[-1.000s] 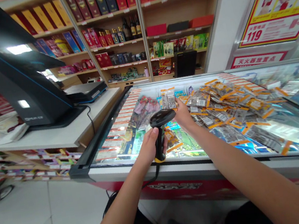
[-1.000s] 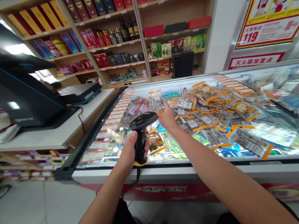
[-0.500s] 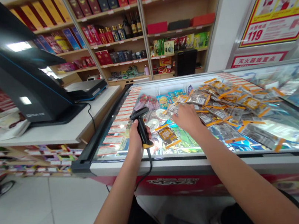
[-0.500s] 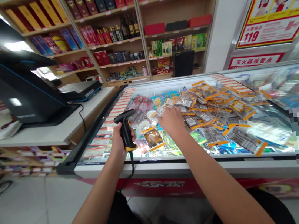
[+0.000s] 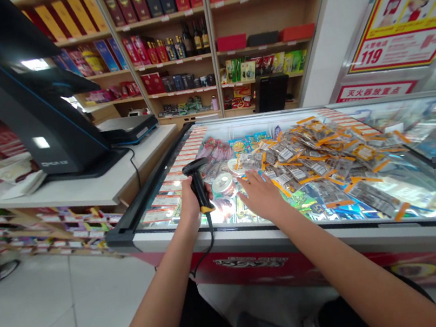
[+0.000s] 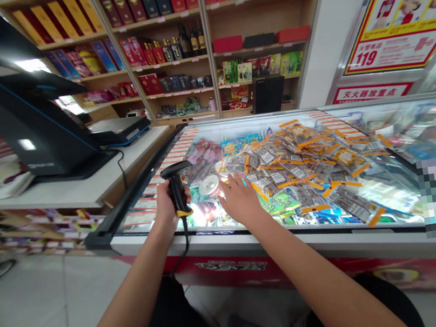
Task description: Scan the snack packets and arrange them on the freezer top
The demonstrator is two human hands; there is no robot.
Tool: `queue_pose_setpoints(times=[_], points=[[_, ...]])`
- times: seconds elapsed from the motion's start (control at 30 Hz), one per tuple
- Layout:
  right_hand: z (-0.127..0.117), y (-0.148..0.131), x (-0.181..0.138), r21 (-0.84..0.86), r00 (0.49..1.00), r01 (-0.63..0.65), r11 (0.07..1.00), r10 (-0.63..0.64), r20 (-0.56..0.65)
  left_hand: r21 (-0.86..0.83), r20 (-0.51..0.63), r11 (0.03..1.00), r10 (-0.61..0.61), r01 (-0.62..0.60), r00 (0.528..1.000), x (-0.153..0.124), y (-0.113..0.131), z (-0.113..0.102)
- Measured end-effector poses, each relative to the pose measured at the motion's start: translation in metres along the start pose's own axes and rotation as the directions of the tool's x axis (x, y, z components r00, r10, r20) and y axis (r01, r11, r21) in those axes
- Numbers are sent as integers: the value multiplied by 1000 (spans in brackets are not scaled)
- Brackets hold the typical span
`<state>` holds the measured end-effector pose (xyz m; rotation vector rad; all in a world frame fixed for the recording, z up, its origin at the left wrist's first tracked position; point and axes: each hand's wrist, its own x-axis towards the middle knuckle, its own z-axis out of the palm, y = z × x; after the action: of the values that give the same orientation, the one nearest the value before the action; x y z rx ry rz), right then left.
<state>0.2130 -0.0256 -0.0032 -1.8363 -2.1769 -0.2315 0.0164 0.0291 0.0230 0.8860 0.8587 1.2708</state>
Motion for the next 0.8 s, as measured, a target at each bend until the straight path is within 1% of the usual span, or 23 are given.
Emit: queue_pose_setpoints(times=[0.07, 0.17, 0.23, 0.27, 0.33, 0.4, 0.43, 0.5, 0.57, 0.63, 0.7, 0.73, 0.8], points=[[-4, 12, 2, -38, 998, -44, 998, 43, -43, -17, 18, 999, 47, -46, 999, 0, -1, 5], [-12, 20, 3, -77, 984, -115, 990, 103, -142, 0, -27, 996, 87, -87, 996, 1, -3, 14], [-15, 20, 1, -83, 970, -150, 985, 130, -205, 53, -57, 995, 87, -84, 995, 4, -2, 17], [-16, 20, 0, -81, 966, -155, 985, 134, -219, 103, -57, 992, 81, -75, 995, 6, -1, 17], [-15, 19, -3, -77, 968, -152, 985, 133, -213, 278, -17, 959, 69, -61, 997, 11, 4, 11], [-12, 18, -4, -73, 972, -154, 985, 138, -193, 464, 42, 883, 56, -69, 998, 15, 9, 1], [-10, 18, -5, -71, 972, -160, 985, 144, -187, 531, 68, 843, 51, -80, 996, 16, 10, -4], [-7, 17, -5, -69, 968, -175, 982, 159, -192, 597, 100, 796, 46, -97, 994, 18, 10, -12], [-5, 14, -6, -66, 962, -196, 978, 179, -207, 640, 116, 760, 46, -110, 992, 18, 5, -14], [-4, 10, -7, -62, 953, -223, 973, 204, -224, 697, 116, 708, 45, -114, 992, 16, -2, -8], [-5, 5, -8, -58, 943, -248, 967, 227, -244, 732, 107, 672, 45, -109, 993, 12, -9, 2], [-6, 3, -9, -53, 938, -254, 966, 233, -257, 733, 95, 672, 51, -105, 994, 9, -11, 7], [-10, -3, -12, -17, 928, -256, 967, 240, -284, 686, 54, 721, 82, -96, 995, 6, -11, 13]])
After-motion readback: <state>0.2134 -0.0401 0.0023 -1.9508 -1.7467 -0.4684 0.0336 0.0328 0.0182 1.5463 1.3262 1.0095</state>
